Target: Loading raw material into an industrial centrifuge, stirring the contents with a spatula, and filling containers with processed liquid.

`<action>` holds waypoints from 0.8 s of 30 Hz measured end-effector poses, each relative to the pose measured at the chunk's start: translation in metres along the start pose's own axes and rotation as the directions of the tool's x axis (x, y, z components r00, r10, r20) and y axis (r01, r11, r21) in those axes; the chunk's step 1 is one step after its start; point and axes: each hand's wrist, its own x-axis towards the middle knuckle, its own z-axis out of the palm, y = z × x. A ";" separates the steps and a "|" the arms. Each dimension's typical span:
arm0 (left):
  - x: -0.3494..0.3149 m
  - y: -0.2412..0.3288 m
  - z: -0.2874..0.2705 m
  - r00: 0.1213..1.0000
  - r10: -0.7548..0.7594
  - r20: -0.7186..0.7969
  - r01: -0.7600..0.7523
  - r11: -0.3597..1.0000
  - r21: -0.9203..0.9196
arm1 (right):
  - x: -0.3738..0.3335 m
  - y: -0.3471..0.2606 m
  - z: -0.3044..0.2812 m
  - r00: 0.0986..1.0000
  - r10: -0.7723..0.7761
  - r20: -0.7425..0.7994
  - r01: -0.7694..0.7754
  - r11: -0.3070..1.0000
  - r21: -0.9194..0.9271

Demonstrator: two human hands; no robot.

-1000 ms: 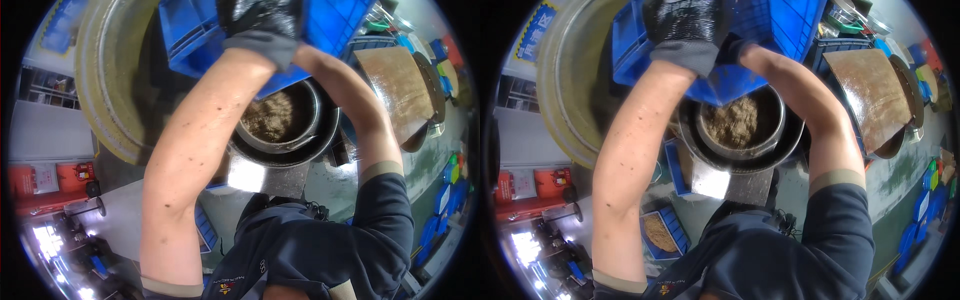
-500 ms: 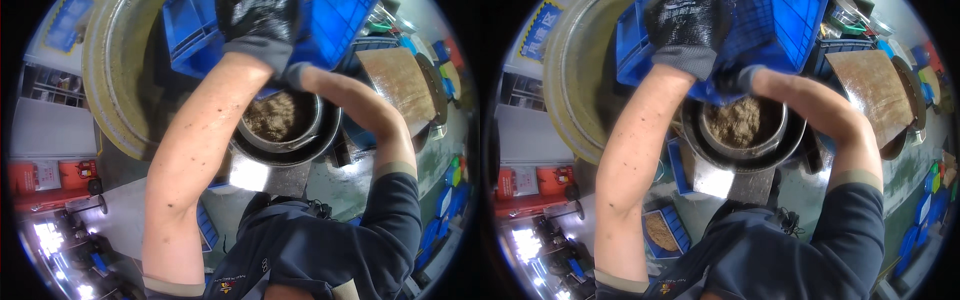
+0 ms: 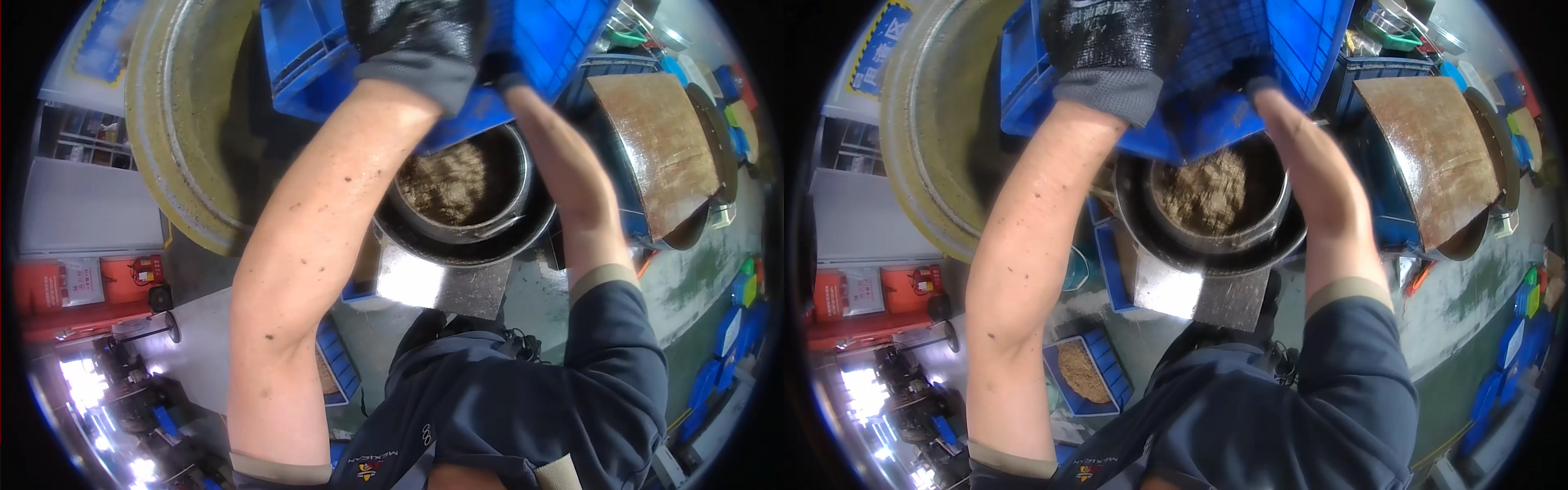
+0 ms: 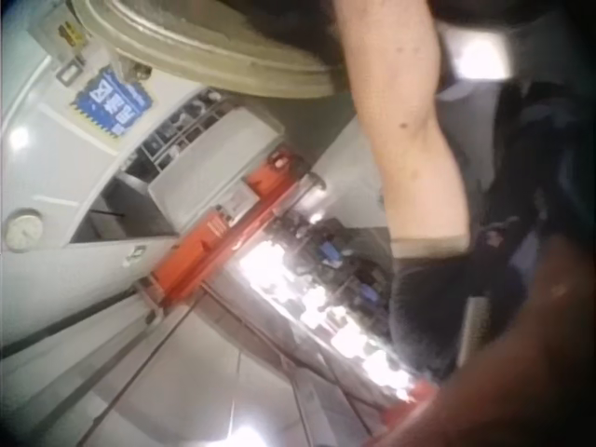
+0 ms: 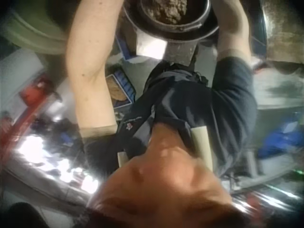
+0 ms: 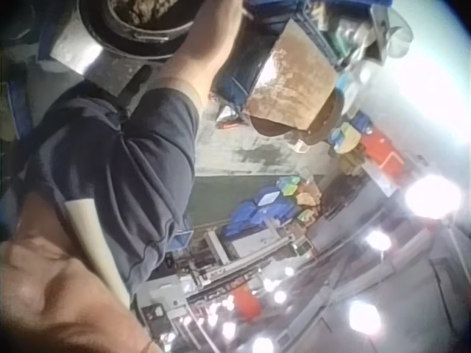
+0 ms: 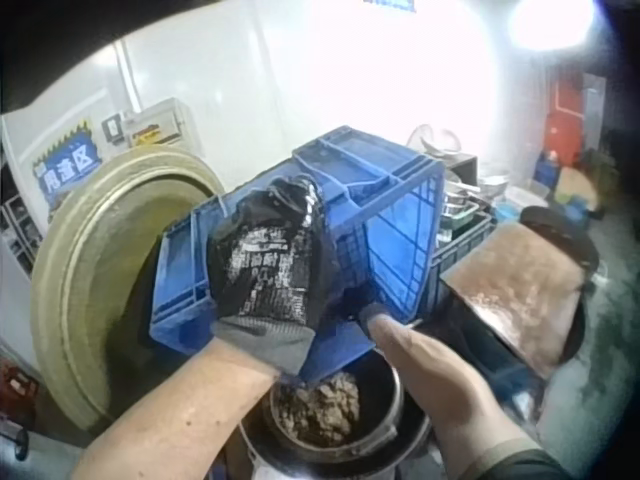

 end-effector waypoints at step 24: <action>-0.026 -0.026 -0.002 0.999 -0.019 0.033 0.017 0.997 0.071 | -0.075 -0.138 0.059 0.890 -0.415 0.189 0.456 0.822 -0.342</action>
